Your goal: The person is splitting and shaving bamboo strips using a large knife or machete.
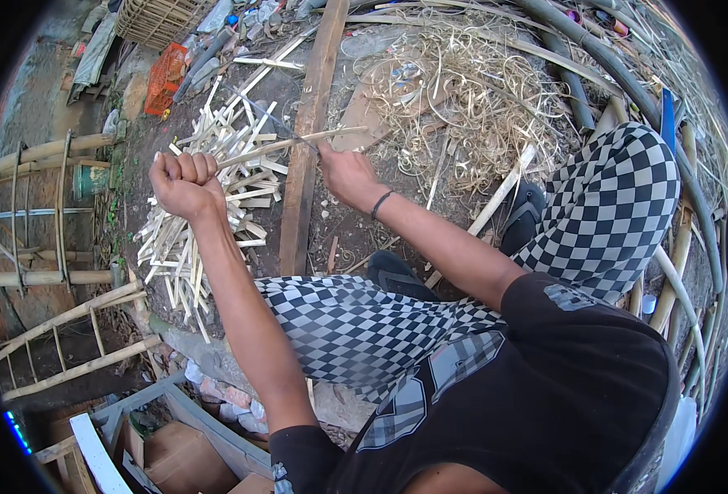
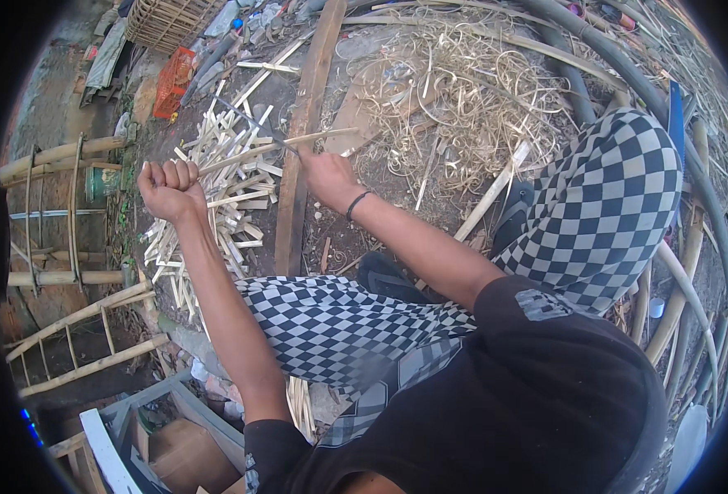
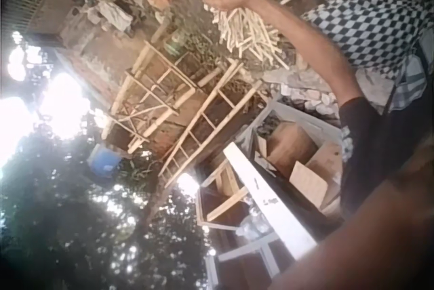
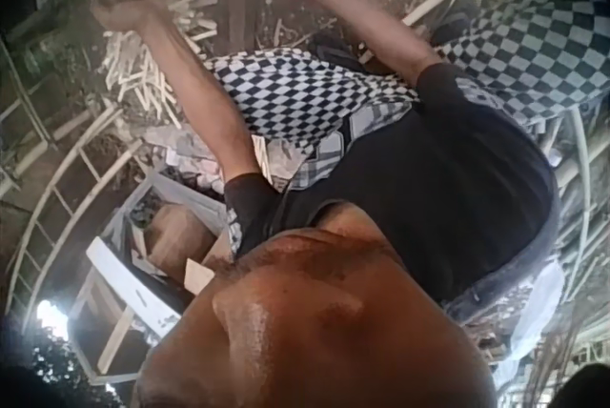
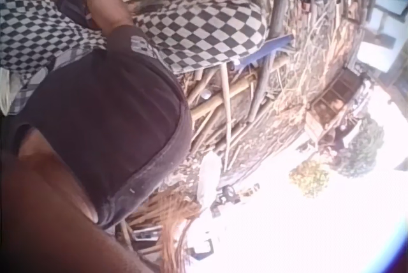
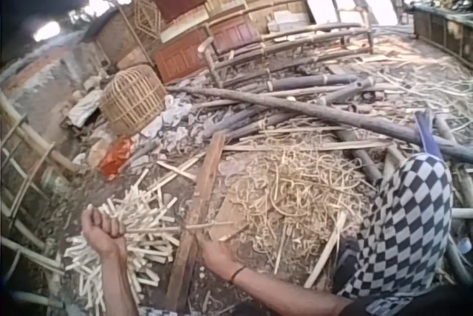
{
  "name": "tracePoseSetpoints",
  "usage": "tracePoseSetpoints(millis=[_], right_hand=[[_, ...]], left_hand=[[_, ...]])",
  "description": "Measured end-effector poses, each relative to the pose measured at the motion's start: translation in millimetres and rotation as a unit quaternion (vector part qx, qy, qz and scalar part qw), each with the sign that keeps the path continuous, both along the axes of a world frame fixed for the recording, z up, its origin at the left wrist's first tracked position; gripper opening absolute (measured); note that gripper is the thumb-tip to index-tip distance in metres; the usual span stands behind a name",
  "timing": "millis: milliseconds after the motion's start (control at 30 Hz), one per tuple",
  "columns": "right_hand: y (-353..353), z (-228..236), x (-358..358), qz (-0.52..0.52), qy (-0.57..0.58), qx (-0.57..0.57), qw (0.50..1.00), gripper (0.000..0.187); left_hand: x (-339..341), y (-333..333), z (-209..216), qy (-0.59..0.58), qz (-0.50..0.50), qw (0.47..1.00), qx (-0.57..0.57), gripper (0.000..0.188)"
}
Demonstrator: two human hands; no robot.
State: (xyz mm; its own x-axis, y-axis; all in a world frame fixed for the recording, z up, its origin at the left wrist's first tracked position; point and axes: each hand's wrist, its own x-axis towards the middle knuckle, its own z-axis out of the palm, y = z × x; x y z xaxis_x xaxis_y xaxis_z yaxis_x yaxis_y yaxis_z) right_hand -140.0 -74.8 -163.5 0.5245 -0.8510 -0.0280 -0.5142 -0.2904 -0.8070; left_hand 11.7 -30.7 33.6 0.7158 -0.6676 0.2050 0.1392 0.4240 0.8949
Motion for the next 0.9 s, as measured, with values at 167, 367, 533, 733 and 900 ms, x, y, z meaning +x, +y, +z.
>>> tracePoseSetpoints(millis=[167,367,533,733,900], right_hand=[[-41,-101,-43,-0.097,0.102,0.101,0.985,0.027],[-14,-52,-6,-0.054,0.051,0.07,0.995,0.029],[-11,-77,-23,-0.055,0.023,0.07,0.996,0.03],[-39,-70,-19,-0.04,0.081,0.082,0.993,0.034],[-3,-54,-8,-0.003,0.027,0.006,1.0,0.038]], left_hand=[[2,-9,-4,0.019,-0.002,1.0,-0.004,0.041],[-5,-13,2,0.002,0.014,1.0,0.003,0.042],[-3,-14,3,-0.007,0.001,1.0,-0.004,0.04],[-10,-24,0,-0.006,0.043,0.999,0.011,0.037],[-5,-16,2,-0.018,0.065,0.998,0.001,0.038]])
